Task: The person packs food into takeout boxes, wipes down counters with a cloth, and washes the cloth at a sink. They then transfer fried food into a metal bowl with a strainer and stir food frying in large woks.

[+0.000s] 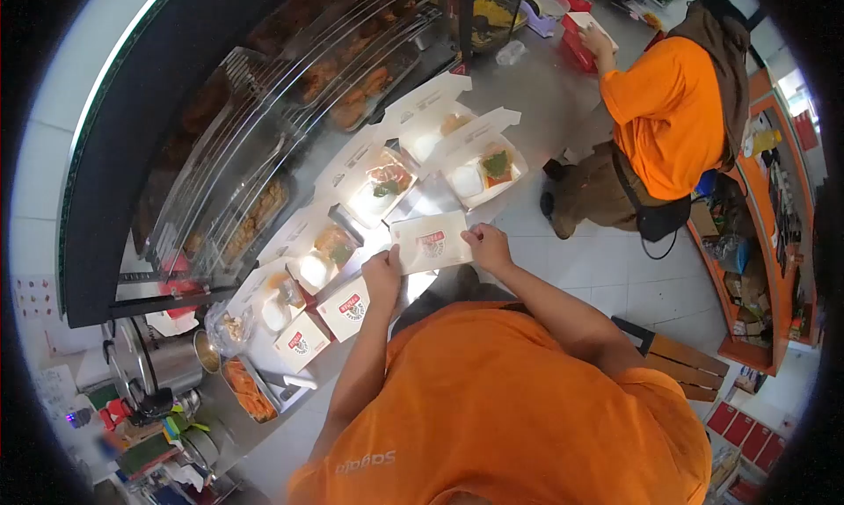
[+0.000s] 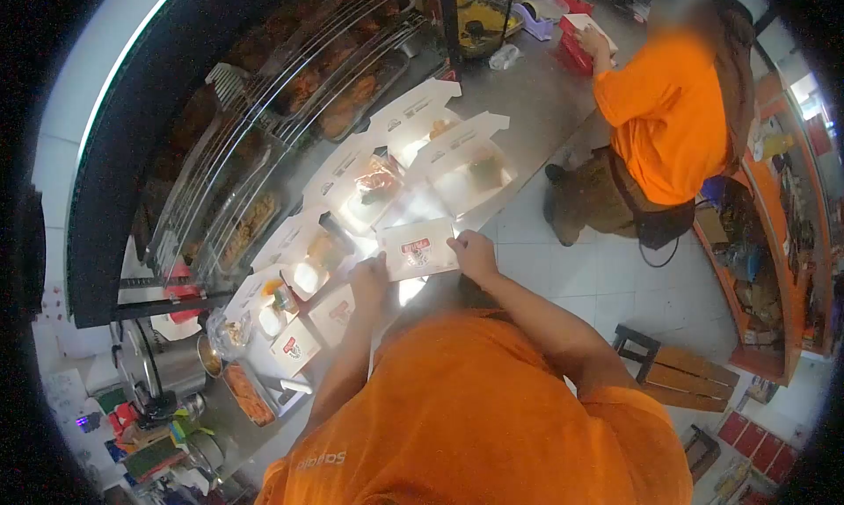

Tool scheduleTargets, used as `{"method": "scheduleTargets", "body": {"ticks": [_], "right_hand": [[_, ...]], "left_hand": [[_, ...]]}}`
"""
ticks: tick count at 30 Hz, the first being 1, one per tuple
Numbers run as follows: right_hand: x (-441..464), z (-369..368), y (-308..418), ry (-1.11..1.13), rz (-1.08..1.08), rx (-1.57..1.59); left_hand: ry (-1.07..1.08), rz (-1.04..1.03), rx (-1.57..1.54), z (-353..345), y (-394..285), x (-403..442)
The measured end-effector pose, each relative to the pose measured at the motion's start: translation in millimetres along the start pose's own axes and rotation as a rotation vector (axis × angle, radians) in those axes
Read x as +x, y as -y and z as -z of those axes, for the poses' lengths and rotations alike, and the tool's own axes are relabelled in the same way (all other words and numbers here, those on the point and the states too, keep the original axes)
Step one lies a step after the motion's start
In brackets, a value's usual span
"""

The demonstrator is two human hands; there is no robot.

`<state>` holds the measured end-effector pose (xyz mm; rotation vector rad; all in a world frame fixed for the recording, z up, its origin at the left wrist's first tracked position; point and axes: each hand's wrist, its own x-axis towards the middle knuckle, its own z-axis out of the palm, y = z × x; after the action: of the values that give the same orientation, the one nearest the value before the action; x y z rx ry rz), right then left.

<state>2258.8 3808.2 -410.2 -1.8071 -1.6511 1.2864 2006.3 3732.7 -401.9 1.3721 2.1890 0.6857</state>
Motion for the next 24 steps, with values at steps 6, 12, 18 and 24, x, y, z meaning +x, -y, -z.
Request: {"method": "scheduleTargets", "body": {"ticks": [6, 12, 18, 24], "right_hand": [[9, -16, 22, -0.214, 0.7, -0.28], [25, -41, 27, -0.235, 0.647, -0.237], [29, -46, 28, -0.32, 0.647, -0.185], [25, -47, 28, -0.33, 0.619, -0.141]], "left_hand": [[-0.155, -0.458, 0.098, -9, -9, 33], [-0.151, -0.528, -0.059, -30, -17, 34], [-0.294, -0.491, -0.146, -37, -13, 38], [-0.203, -0.327, -0.276, -35, -9, 31]]}}
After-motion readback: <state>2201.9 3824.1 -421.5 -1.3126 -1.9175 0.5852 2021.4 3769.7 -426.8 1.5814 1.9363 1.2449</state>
